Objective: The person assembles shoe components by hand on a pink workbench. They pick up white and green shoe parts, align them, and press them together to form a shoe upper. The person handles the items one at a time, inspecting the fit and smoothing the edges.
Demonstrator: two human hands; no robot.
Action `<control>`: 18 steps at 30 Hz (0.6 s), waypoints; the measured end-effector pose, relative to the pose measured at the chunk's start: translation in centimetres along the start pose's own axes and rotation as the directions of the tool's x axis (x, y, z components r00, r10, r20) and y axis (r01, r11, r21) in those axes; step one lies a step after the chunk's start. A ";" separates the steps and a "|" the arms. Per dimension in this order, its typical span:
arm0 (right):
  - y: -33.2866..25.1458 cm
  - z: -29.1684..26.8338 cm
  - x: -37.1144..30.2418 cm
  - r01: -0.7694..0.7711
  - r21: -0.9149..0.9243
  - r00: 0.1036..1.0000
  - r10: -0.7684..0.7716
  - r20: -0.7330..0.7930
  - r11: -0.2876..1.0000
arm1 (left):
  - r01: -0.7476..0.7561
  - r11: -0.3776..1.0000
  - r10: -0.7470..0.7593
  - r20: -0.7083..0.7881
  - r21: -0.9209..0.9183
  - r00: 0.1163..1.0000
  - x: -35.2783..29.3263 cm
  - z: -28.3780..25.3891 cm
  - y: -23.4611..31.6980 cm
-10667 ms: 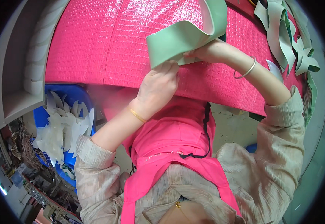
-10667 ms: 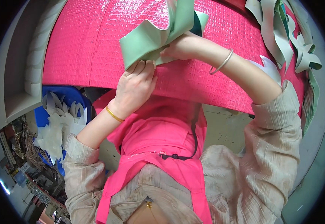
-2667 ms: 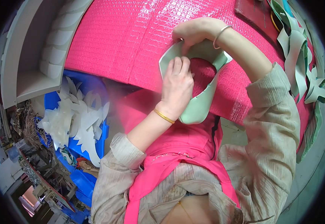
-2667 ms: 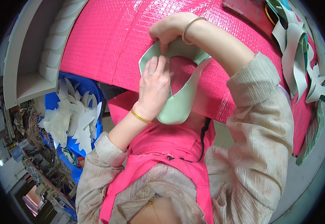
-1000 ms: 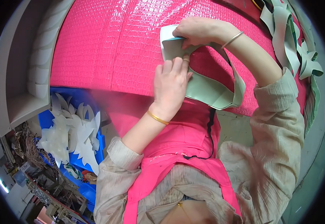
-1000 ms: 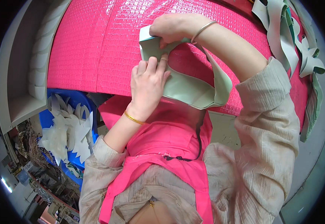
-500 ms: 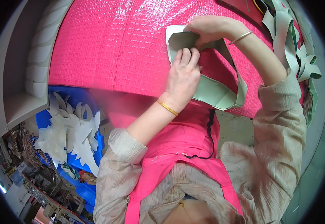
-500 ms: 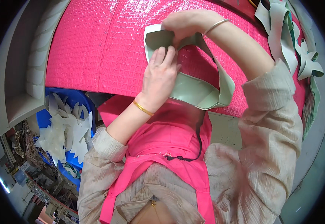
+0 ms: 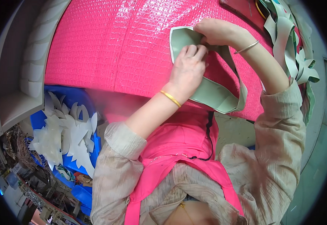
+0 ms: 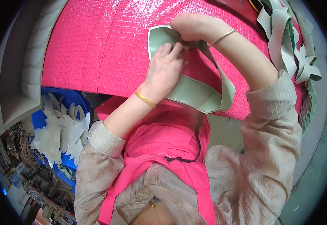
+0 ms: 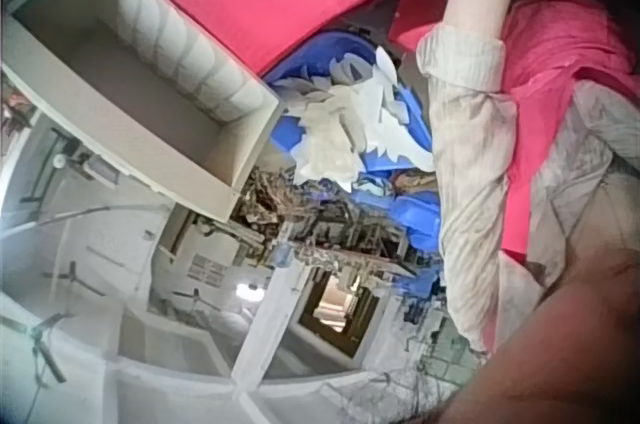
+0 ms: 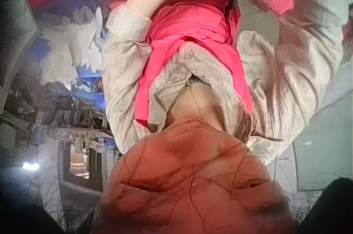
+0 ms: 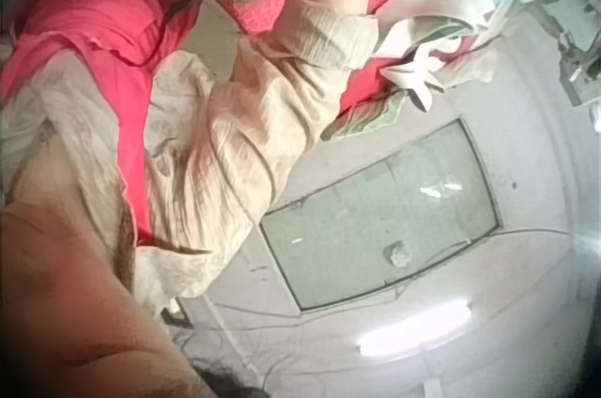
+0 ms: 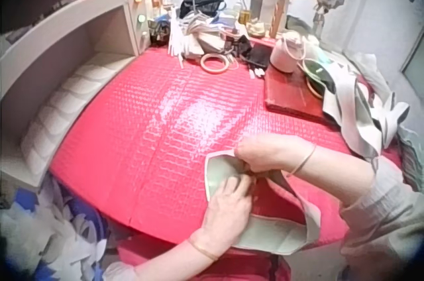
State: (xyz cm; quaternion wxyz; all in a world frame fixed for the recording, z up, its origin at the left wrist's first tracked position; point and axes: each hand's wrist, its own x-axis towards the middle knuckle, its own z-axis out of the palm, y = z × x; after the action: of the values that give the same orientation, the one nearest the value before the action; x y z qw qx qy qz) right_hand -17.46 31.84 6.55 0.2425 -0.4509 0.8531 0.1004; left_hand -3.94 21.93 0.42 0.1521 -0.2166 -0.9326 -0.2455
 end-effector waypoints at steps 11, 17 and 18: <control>-0.2 -1.9 -0.8 -0.206 -0.024 0.901 0.199 0.387 0.978 | -0.089 0.995 0.089 0.012 0.054 0.996 0.6 0.4 -0.6; 0.2 -1.2 -0.8 -0.185 -0.061 0.869 0.192 0.456 0.981 | -0.057 0.997 0.060 0.058 -0.048 0.997 0.8 -0.3 -1.0; 0.4 -1.2 -2.0 -0.109 -0.064 0.919 0.125 0.373 0.992 | -0.066 0.997 0.068 0.052 -0.045 0.996 0.9 -0.3 -1.0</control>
State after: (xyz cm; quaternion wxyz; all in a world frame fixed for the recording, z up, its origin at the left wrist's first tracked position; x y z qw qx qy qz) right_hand -17.22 33.12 8.55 0.3856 -0.3765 0.8139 0.2171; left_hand -5.10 21.27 0.67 0.1307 -0.2575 -0.9230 -0.2542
